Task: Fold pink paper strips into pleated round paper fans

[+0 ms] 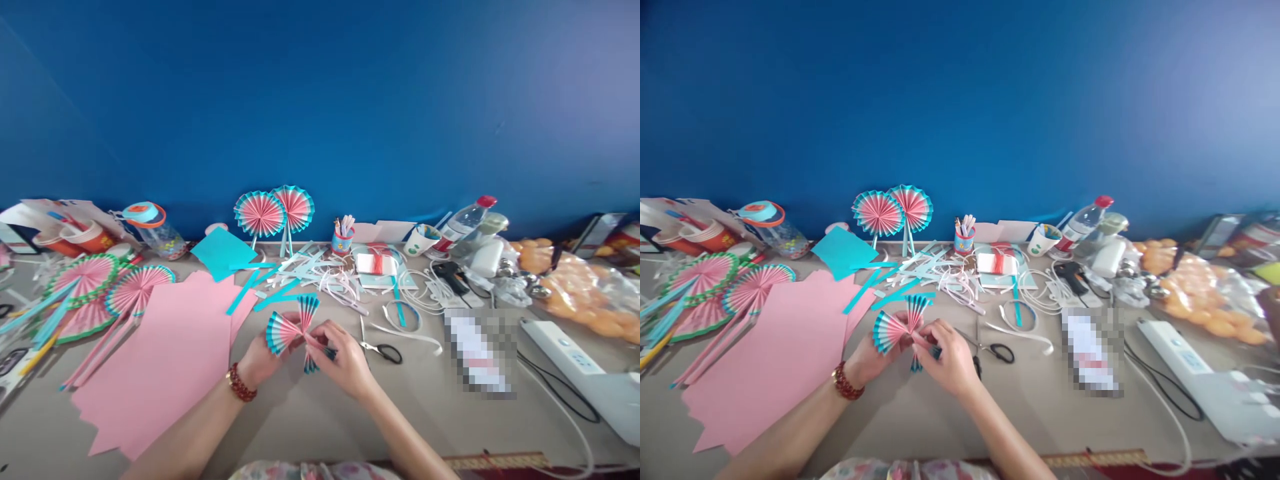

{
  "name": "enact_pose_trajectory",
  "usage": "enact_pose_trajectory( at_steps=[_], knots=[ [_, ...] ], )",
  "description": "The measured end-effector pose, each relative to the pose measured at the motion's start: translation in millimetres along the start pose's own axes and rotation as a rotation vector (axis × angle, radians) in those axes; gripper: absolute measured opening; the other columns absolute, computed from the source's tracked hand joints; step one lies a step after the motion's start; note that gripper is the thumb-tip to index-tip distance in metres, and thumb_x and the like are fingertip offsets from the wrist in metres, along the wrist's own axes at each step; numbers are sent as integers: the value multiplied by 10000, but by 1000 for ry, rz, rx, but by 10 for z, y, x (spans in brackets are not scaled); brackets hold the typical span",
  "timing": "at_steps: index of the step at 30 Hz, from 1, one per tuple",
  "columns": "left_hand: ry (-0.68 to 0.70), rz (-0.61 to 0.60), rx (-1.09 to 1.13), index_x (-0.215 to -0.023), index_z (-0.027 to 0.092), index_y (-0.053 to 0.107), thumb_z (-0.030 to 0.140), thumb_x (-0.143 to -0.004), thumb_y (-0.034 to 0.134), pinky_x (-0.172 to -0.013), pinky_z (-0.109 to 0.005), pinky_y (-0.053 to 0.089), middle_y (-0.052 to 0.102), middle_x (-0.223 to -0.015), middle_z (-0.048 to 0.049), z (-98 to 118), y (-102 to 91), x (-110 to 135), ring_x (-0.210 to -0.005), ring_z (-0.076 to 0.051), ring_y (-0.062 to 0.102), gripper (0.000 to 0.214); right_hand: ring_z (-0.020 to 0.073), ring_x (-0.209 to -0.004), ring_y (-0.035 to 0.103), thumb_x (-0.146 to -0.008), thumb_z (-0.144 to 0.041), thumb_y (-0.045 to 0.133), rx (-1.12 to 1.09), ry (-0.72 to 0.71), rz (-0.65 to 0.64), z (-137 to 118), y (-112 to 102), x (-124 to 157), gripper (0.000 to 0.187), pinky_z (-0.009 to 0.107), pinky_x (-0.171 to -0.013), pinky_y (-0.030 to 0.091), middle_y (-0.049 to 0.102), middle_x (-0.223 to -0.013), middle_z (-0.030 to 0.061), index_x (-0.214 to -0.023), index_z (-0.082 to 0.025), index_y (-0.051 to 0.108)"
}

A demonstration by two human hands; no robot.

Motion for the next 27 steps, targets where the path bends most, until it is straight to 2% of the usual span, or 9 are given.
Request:
enact_pose_trajectory(
  at_steps=[2,6,9,11,16,22,25,27],
  knots=[
    [-78,-103,28,-902,155,709,227,-715,752,-821,-358,519,705,-973,-110,-73,120,31,-916,-248,668,205,170,-759,587,-885,-309,565,-24,68,35,48,-27,-5,103,257,-690,450,625,-827,24,-884,-211,597],
    [-152,-162,72,-989,186,700,184,-723,709,-739,-267,482,694,-1048,-81,-138,200,104,-893,-201,644,267,170,-727,585,-894,-375,563,0,155,51,122,-26,-23,169,252,-656,440,639,-797,12,-863,-211,595],
    [-107,-117,21,-1021,193,694,287,-801,632,-723,-264,470,695,-1028,-77,-119,125,106,-929,-211,623,247,181,-742,598,-880,-374,580,77,130,53,113,-4,-31,165,254,-652,434,641,-795,16,-842,-213,584],
    [-68,-56,-34,-994,190,690,338,-817,647,-748,-264,466,696,-996,-68,-114,49,87,-935,-206,616,235,188,-751,613,-862,-349,603,134,99,44,84,25,-25,139,258,-654,436,647,-819,25,-847,-212,583],
    [-84,94,-80,-864,171,655,329,-707,789,-668,-226,449,678,-820,-9,-178,-65,58,-740,-139,605,260,213,-767,630,-840,-396,637,190,28,-11,-35,50,20,216,290,-678,465,657,-868,54,-944,-209,605],
    [-98,169,12,-853,168,661,327,-674,813,-701,-235,465,675,-811,6,-155,-82,83,-751,-138,623,284,243,-960,640,-834,-381,659,64,8,-55,-47,-95,101,415,344,-835,504,666,-1118,77,-1208,-245,542],
    [-95,157,-16,-845,159,665,333,-665,819,-695,-251,463,684,-816,-3,-151,-78,85,-749,-146,627,293,233,-971,642,-861,-334,619,-1,25,-75,2,-162,128,332,328,-844,506,671,-1109,65,-1179,-253,570],
    [-76,137,-50,-820,154,664,337,-660,823,-685,-256,458,689,-801,-7,-139,-68,81,-737,-149,627,291,220,-952,642,-881,-292,578,-34,30,-73,34,-199,138,252,295,-794,513,680,-1049,55,-1128,-251,604]
  ],
)
Point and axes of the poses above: each hand's wrist, its own x-axis away from the middle knuckle, its own y-axis out of the palm, z = x × y, the point moved 7 cm from there along -x, towards the middle knuckle
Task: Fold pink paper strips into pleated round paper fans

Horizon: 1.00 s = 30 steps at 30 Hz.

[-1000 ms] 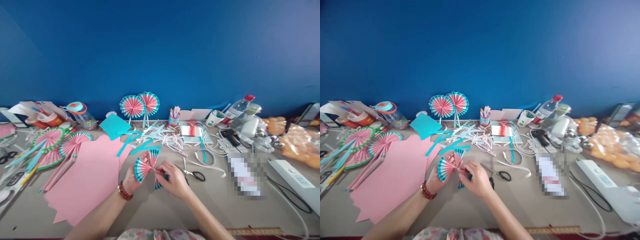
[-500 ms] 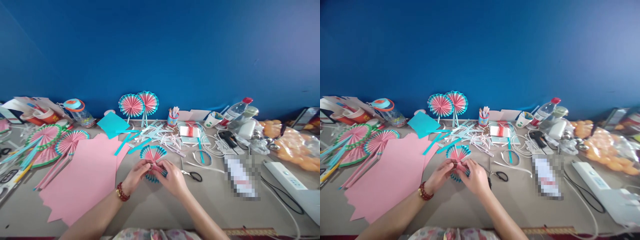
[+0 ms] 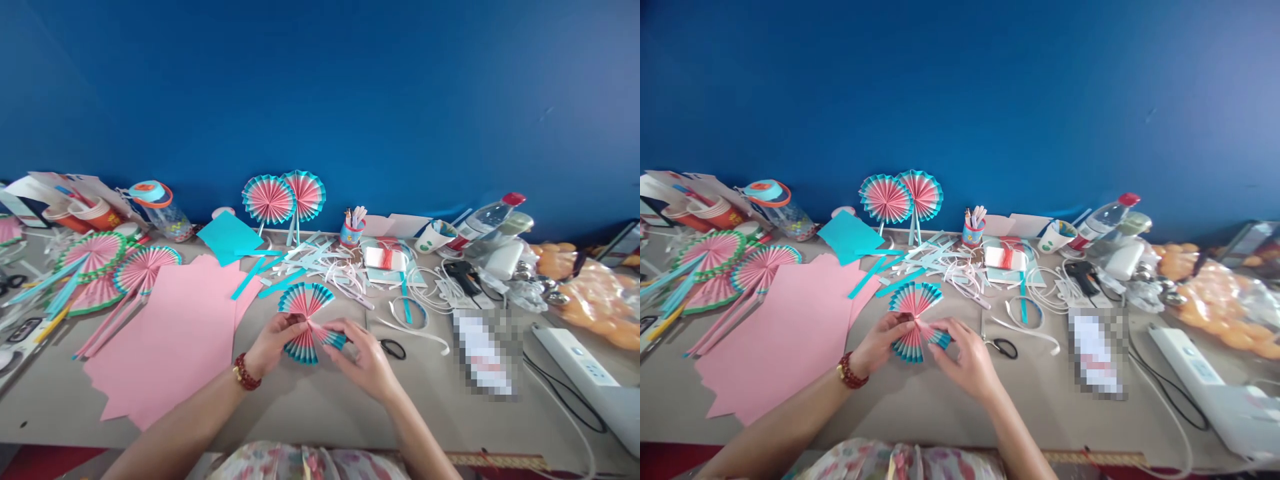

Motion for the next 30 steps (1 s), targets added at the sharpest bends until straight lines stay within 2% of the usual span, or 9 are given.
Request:
enact_pose_trajectory(
  at_steps=[3,5,7,14,18,23,30],
  knots=[
    [27,-38,-30,-837,150,671,333,-650,832,-712,-273,464,702,-827,-28,34,28,3,-770,-169,638,307,197,-861,644,-889,-281,556,-47,57,29,94,-43,11,223,241,-646,507,687,-1000,50,-1094,-240,634],
    [34,-70,-30,-867,150,677,329,-643,838,-744,-290,474,710,-860,-47,59,53,9,-806,-189,647,329,181,-781,641,-893,-307,560,-90,104,44,160,-50,16,218,234,-606,504,696,-968,49,-1076,-227,649],
    [41,-90,-26,-875,151,678,333,-640,840,-756,-300,481,712,-866,-55,79,66,14,-816,-200,652,338,175,-747,642,-898,-335,563,-135,127,44,198,-38,19,222,245,-628,522,705,-944,50,-1059,-217,661],
    [78,-98,-73,-872,162,678,325,-669,822,-778,-306,498,710,-886,-47,56,27,14,-840,-195,648,297,187,-816,652,-922,-383,539,-273,125,35,186,3,11,237,293,-750,553,702,-988,78,-1048,-208,638],
    [121,-105,-73,-909,168,676,323,-702,800,-810,-322,497,713,-912,-51,63,31,14,-877,-205,648,287,178,-806,638,-906,-370,572,-277,104,66,176,11,6,206,287,-748,539,682,-988,70,-1023,-209,626],
    [143,-114,-95,-907,166,678,326,-707,794,-814,-330,494,713,-905,-46,93,72,32,-878,-211,643,280,196,-882,640,-876,-353,618,-263,84,23,170,112,1,223,300,-814,530,679,-997,61,-1049,-213,625],
    [95,-97,-46,-832,171,690,328,-682,812,-727,-262,479,699,-838,-26,43,22,9,-788,-163,622,249,187,-828,634,-893,-423,584,-397,122,-28,135,145,-8,287,280,-745,530,676,-981,64,-1065,-201,644]
  ],
)
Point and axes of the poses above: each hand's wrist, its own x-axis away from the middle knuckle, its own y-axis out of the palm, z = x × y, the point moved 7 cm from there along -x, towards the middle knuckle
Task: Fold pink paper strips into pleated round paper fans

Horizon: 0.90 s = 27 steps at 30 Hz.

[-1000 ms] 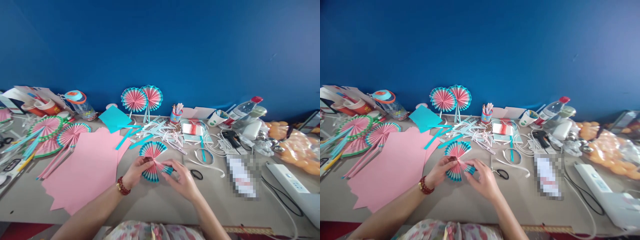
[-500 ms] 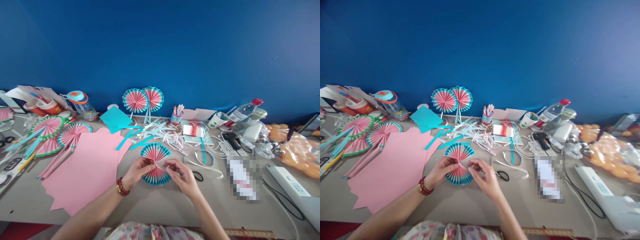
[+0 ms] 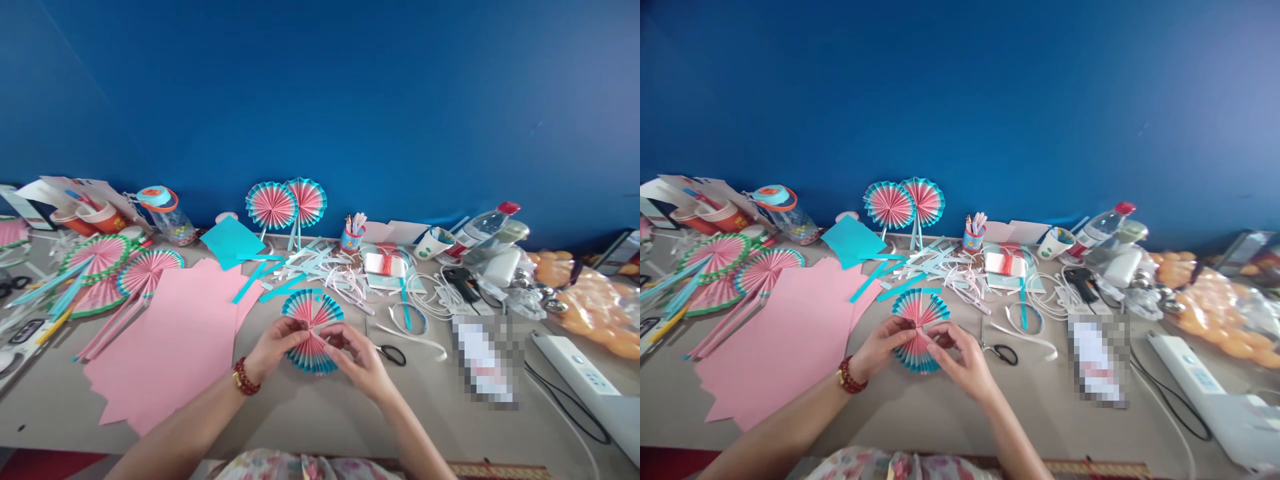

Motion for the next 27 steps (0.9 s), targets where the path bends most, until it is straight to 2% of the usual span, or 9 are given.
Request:
enact_pose_trajectory(
  at_steps=[5,7,9,13,16,19,23,27],
  knots=[
    [-55,23,-18,-834,169,703,353,-666,815,-600,-206,423,673,-771,-11,-16,-28,-2,-660,-114,569,273,193,-810,627,-946,-495,442,-237,1,-8,-7,-30,-23,404,293,-749,516,681,-902,71,-961,-178,691],
    [-58,18,-43,-839,168,712,366,-669,811,-595,-202,422,675,-770,-10,-7,-15,6,-653,-110,565,279,182,-755,628,-908,-475,534,-275,62,37,85,-22,-41,335,285,-716,519,681,-837,56,-898,-179,690],
    [-31,-14,-94,-854,171,725,363,-691,795,-659,-218,456,696,-807,-18,27,15,12,-715,-129,595,262,180,-741,642,-840,-439,652,-321,121,93,191,14,-59,260,284,-705,530,693,-829,46,-892,-186,677],
    [15,-81,-228,-918,180,743,358,-755,740,-810,-265,484,729,-925,-41,130,52,15,-864,-177,634,241,203,-784,678,-767,-396,740,-411,155,168,315,105,-86,313,329,-743,564,710,-895,44,-987,-207,623],
    [4,-98,-326,-956,180,740,349,-771,725,-789,-261,490,730,-949,-48,201,28,-1,-862,-177,638,251,213,-880,672,-754,-349,758,-292,76,253,288,32,-79,511,333,-771,572,675,-1046,67,-1197,-228,534],
    [-19,-136,-363,-965,170,739,346,-774,721,-766,-253,492,729,-949,-56,249,13,-22,-853,-177,643,261,216,-977,642,-794,-310,718,-59,-49,301,182,-86,-53,656,347,-818,561,562,-1270,114,-1369,-255,407],
    [0,-153,-394,-947,157,744,330,-775,715,-771,-259,499,735,-948,-65,294,1,-38,-850,-182,651,246,266,-1155,545,-836,-275,659,294,-192,283,17,-134,-32,467,411,-907,505,532,-1297,107,-1277,-265,504],
    [14,-154,-409,-950,157,745,338,-769,720,-781,-276,512,741,-945,-67,288,-21,-42,-854,-196,662,257,265,-1173,521,-854,-238,623,432,-288,329,-107,-151,-12,405,441,-952,468,552,-1246,103,-1237,-257,490]
  ],
)
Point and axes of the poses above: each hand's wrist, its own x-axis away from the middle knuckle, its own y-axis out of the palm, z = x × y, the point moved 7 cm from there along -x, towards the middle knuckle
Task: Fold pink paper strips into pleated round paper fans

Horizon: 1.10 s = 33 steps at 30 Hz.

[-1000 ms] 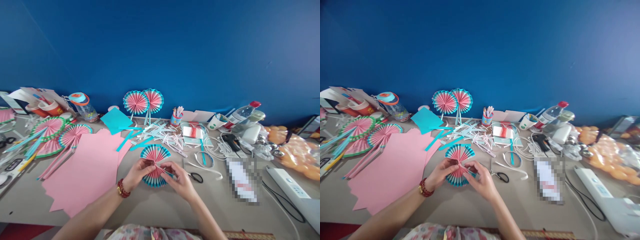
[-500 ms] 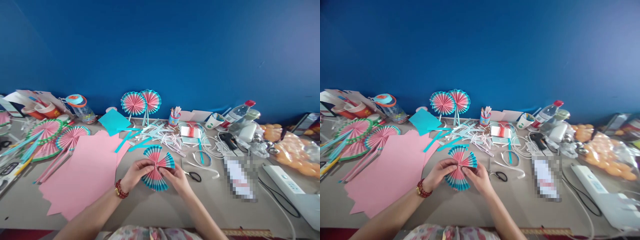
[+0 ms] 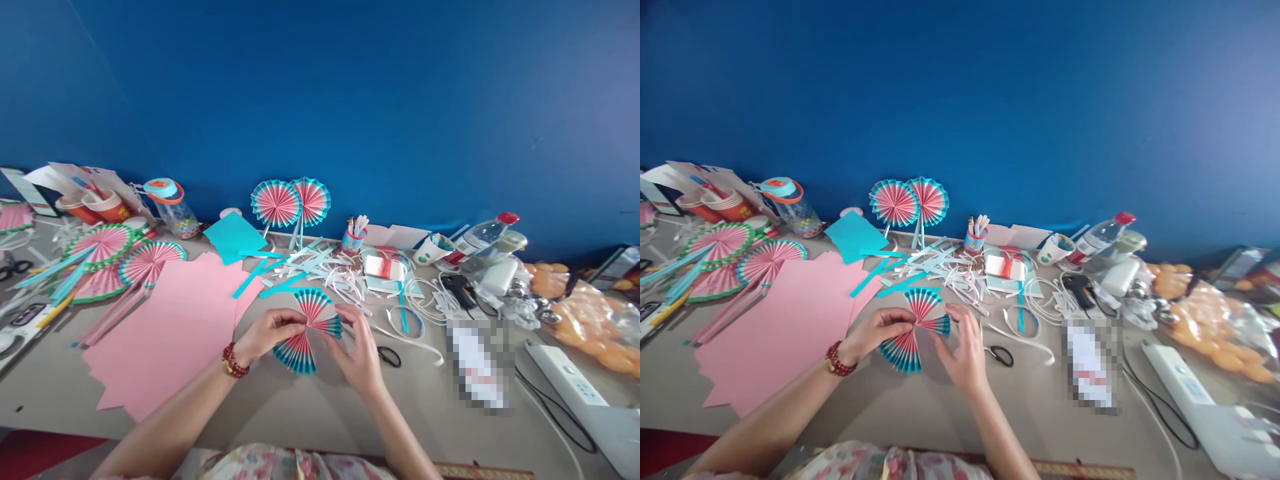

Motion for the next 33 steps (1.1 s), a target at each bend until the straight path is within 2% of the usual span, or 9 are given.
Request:
enact_pose_trajectory(
  at_steps=[5,8,13,16,21,25,28,30,33],
  knots=[
    [50,-28,-55,-949,187,748,362,-780,714,-819,-285,515,740,-976,-55,1,-31,-11,-898,-204,665,246,279,-1162,514,-857,-219,617,167,-149,-61,-143,11,-27,357,471,-986,419,570,-1215,104,-1201,-252,527],
    [81,-30,-98,-944,196,745,380,-781,712,-820,-296,521,741,-971,-53,30,-46,-13,-905,-213,665,248,283,-1109,531,-854,-205,610,246,-186,-98,-181,20,-33,239,476,-957,416,574,-1173,104,-1090,-238,586],
    [94,-57,-104,-1124,192,677,355,-797,705,-794,-296,527,710,-982,-71,131,-63,22,-903,-203,654,367,252,-980,570,-863,-159,556,193,-194,-99,-199,13,-29,116,412,-858,455,612,-986,81,-958,-223,576],
    [163,-91,-120,-1269,205,580,286,-797,703,-825,-304,518,686,-1019,-76,258,-75,64,-962,-208,633,494,236,-894,581,-872,-159,541,170,-171,-75,-172,-1,-12,79,384,-812,462,616,-892,62,-911,-227,552],
    [211,-2,-158,-1275,196,541,270,-830,646,-796,-297,507,682,-1084,-88,366,-143,98,-974,-212,628,463,225,-799,569,-846,-257,634,159,-138,-65,-136,-35,46,123,359,-748,461,603,-821,40,-926,-222,548],
    [278,97,-233,-1113,176,579,284,-836,646,-843,-306,483,698,-1046,-80,455,-189,116,-1011,-216,617,305,227,-845,574,-862,-266,611,46,-110,46,-164,-259,12,98,366,-765,464,582,-853,49,-900,-219,534],
    [323,88,-296,-1073,175,562,300,-849,643,-851,-316,476,706,-1013,-80,553,-159,149,-965,-207,626,269,234,-920,587,-871,-213,577,5,-110,150,-243,-504,-104,81,384,-808,477,591,-952,76,-945,-219,547],
    [326,70,-313,-1104,173,551,314,-848,650,-836,-321,484,703,-1003,-85,603,-121,171,-914,-202,641,309,247,-1019,587,-871,-190,566,3,-143,80,-345,-565,-218,219,406,-870,483,600,-1086,107,-1088,-222,557],
    [320,55,-319,-1138,171,552,327,-846,656,-790,-312,501,698,-964,-79,635,-70,194,-820,-185,652,347,244,-1108,586,-884,-174,535,37,-244,-159,-538,-497,-349,314,402,-934,482,622,-1176,107,-1188,-244,572]
  ],
)
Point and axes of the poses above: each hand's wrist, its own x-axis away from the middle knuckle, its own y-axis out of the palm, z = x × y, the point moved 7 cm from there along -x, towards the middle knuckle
